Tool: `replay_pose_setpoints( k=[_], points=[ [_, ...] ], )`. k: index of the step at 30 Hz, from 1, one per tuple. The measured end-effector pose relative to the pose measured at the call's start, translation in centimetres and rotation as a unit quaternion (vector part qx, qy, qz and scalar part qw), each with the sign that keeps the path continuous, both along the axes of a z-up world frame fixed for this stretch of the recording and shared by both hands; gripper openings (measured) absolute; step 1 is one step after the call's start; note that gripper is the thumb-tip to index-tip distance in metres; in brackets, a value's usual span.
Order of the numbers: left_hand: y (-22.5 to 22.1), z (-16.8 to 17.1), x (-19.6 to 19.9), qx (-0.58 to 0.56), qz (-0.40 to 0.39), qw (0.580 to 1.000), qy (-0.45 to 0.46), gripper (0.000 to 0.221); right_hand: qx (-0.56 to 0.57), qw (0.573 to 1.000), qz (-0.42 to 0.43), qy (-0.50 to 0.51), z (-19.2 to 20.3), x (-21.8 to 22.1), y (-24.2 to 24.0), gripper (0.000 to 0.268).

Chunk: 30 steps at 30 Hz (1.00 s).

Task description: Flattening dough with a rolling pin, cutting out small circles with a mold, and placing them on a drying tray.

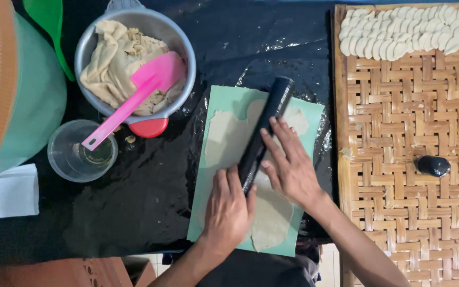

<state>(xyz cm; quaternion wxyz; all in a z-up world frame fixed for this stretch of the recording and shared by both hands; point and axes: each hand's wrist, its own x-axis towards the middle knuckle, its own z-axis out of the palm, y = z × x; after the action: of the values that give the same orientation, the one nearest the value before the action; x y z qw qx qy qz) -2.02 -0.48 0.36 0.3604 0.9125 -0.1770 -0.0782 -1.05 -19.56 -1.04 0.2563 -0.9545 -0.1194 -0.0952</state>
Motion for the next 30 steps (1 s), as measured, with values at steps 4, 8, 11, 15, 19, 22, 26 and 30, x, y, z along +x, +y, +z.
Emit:
replay_pose_setpoints(
  k=[4, 8, 11, 15, 19, 22, 26, 30],
  points=[
    [-0.2, -1.2, -1.4, 0.016, -0.024, 0.999, 0.025, 0.059, -0.039, 0.999, -0.005, 0.024, -0.5, 1.6, -0.3, 0.056],
    [0.2, -0.9, -1.5, 0.072, -0.014, 0.997, -0.001, 0.065, -0.069, 0.994, 0.056, 0.057, -0.8, 3.7, 0.8, 0.055],
    [0.8, -0.6, -1.1, 0.089, 0.007, 0.996, -0.019, 0.065, -0.071, 0.992, 0.084, 0.059, -0.7, 5.8, 2.7, 0.056],
    [1.7, -0.5, -0.5, 0.113, 0.027, 0.992, -0.055, 0.066, -0.089, 0.991, 0.100, 0.026, -1.2, 8.5, 5.6, 0.060],
    [2.2, -0.1, 0.8, 0.128, 0.041, 0.991, -0.020, 0.071, -0.077, 0.993, 0.093, -0.014, -1.7, 10.7, 8.6, 0.062],
    [2.8, -0.6, 1.1, 0.107, 0.059, 0.992, -0.031, 0.072, -0.012, 0.997, 0.069, -0.025, -2.0, 11.3, 10.0, 0.051],
    [2.8, -1.2, 0.7, 0.081, 0.055, 0.993, -0.060, 0.060, 0.048, 0.994, 0.079, -0.056, -1.4, 10.2, 9.5, 0.046],
    [1.7, 0.2, 0.2, 0.061, 0.035, 0.997, -0.036, 0.060, 0.049, 0.994, 0.088, -0.033, 0.8, 8.3, 7.2, 0.046]
  ],
)
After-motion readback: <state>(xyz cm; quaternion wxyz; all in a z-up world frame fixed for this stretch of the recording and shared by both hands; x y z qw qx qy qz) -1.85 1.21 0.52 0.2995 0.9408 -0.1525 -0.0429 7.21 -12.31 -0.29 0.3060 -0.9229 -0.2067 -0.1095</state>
